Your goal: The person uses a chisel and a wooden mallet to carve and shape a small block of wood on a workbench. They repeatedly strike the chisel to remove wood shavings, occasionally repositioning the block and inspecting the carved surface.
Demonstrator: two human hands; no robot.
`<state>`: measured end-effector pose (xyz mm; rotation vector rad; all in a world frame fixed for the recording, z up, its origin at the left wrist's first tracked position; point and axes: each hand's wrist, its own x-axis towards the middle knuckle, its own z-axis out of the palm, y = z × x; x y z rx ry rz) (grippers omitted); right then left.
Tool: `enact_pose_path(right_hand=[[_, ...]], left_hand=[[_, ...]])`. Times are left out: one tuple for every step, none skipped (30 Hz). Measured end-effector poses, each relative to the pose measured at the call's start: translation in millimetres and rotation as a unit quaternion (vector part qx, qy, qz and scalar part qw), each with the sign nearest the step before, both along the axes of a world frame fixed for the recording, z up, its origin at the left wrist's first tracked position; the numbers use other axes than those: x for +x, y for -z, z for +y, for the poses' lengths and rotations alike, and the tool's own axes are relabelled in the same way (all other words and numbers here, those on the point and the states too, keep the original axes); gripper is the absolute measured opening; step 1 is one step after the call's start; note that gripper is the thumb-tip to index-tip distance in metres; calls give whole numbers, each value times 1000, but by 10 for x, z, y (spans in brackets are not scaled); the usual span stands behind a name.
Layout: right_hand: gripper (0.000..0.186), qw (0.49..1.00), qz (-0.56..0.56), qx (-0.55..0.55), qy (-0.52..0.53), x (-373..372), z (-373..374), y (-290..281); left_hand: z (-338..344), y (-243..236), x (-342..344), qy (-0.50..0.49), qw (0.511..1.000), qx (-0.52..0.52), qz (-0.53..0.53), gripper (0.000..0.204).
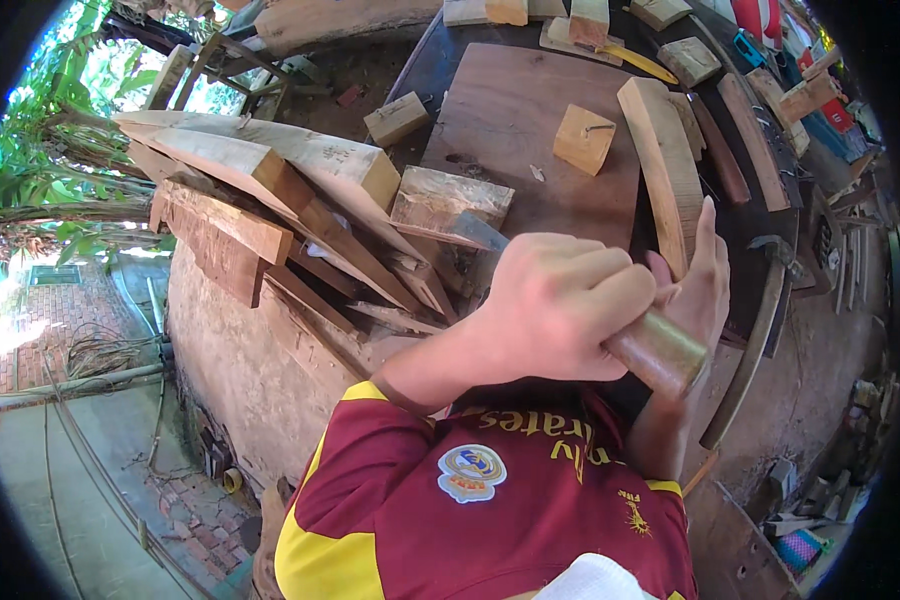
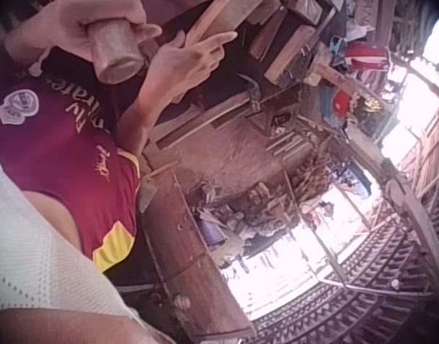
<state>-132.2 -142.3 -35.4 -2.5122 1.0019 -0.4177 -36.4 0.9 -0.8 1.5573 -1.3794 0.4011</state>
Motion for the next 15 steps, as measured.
enact_pose_path(right_hand=[[79, 999, -33, 28, -15, -15, -47, -8], [79, 996, -65, 57, -30, -37, -101, -22], [79, 991, -97, 86, -45, -49, -129, -46], [78, 975, -143, 167, -36, -56, -141, -98], [78, 950, -187, 248, -27, -76, -149, -168], [77, 917, -229, 328, -19, -100, -148, -206], [76, 918, -273, 289, 1, -190, -234, -128], [74, 915, -317, 248, 25, -354, -402, 30], [73, 908, -361, 208, 45, -476, -481, 107], [71, 862, -434, 258, 53, -543, -432, 56], [69, 808, -502, 301, 67, -632, -360, -76], [67, 747, -564, 342, 80, -695, -289, -190], [68, 792, -550, 256, 61, -711, -233, -260], [69, 829, -532, 167, 42, -716, -178, -322], [70, 856, -511, 75, 21, -724, -155, -355]], left_hand=[[-9, 5, 6, -24, 1000, -7, 1, 22], [-11, 2, 10, -47, 999, -15, 2, 22], [-9, -24, 11, -58, 998, -19, 9, 22], [-11, -53, 16, -69, 997, -25, 17, 22], [-12, -72, 24, -80, 996, -31, 25, 21], [-21, -76, 34, -83, 995, -40, 30, 21], [-32, -87, 36, -86, 994, -51, 36, 20], [-51, -99, 35, -85, 994, -60, 43, 20], [-62, -101, 33, -85, 993, -59, 48, 20], [-55, -77, 38, -91, 993, -58, 52, 20], [-60, -71, 53, -90, 993, -57, 59, 20], [-61, -82, 67, -85, 993, -49, 66, 20], [-51, -93, 70, -88, 993, -41, 73, 21], [-44, -106, 76, -90, 992, -33, 80, 23], [-47, -117, 86, -99, 992, -32, 78, 24]])
